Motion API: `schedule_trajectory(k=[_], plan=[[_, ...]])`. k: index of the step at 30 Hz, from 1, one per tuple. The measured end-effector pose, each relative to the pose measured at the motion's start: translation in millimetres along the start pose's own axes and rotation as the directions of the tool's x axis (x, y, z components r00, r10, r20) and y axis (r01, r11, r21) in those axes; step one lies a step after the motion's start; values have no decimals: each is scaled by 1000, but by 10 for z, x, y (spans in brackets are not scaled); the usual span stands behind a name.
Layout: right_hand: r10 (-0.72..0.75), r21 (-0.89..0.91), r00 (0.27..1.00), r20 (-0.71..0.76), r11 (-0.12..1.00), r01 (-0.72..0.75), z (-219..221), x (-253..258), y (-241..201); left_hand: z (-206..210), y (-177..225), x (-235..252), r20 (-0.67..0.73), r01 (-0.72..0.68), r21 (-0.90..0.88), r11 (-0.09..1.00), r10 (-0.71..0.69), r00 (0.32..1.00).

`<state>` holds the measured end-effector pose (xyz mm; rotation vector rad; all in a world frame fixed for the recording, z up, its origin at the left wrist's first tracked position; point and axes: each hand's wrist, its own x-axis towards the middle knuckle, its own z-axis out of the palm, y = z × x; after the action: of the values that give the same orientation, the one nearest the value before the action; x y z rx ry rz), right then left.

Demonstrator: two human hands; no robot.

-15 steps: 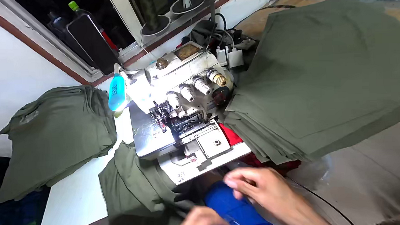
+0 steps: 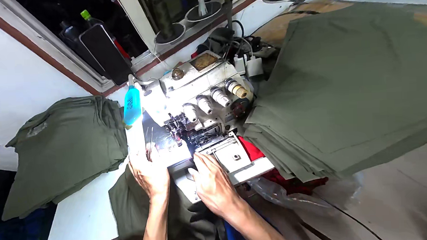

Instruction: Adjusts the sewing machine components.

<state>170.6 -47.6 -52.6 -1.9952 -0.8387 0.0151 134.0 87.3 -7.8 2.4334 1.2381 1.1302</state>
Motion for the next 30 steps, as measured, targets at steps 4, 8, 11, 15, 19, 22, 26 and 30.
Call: schedule_trajectory(k=[4, 8, 11, 15, 19, 22, 26, 30], plan=[[-32, 53, 996, -88, 998, 37, 72, 27, 93, 161, -46, 16, -79, 39, -57, 998, -44, 996], [-26, 22, 993, -114, 999, 29, 151, 63, 116, 182, -167, 97, -162, -20, -128, 992, -1, 987], [-29, -25, 992, -126, 999, 26, 151, 35, 111, 117, -287, 170, -156, -4, -144, 990, -19, 988], [-35, -39, 988, -148, 999, 29, 172, 10, 120, 7, -682, 523, 29, 217, -268, 939, -217, 976], [14, 96, 995, -99, 995, -5, 65, 21, 156, -3, -912, 789, 107, 243, -238, 940, -223, 969], [0, 88, 998, -60, 996, 5, -88, -12, 175, -101, -877, 814, 89, 249, -56, 967, -243, 966], [39, -79, 951, -306, 995, -67, -280, 52, 209, -376, -773, 506, -15, 169, -3, 986, -169, 986], [266, -189, 964, 20, 947, -258, -388, 248, 246, -576, -431, -176, -60, -33, -214, 976, 21, 998]])
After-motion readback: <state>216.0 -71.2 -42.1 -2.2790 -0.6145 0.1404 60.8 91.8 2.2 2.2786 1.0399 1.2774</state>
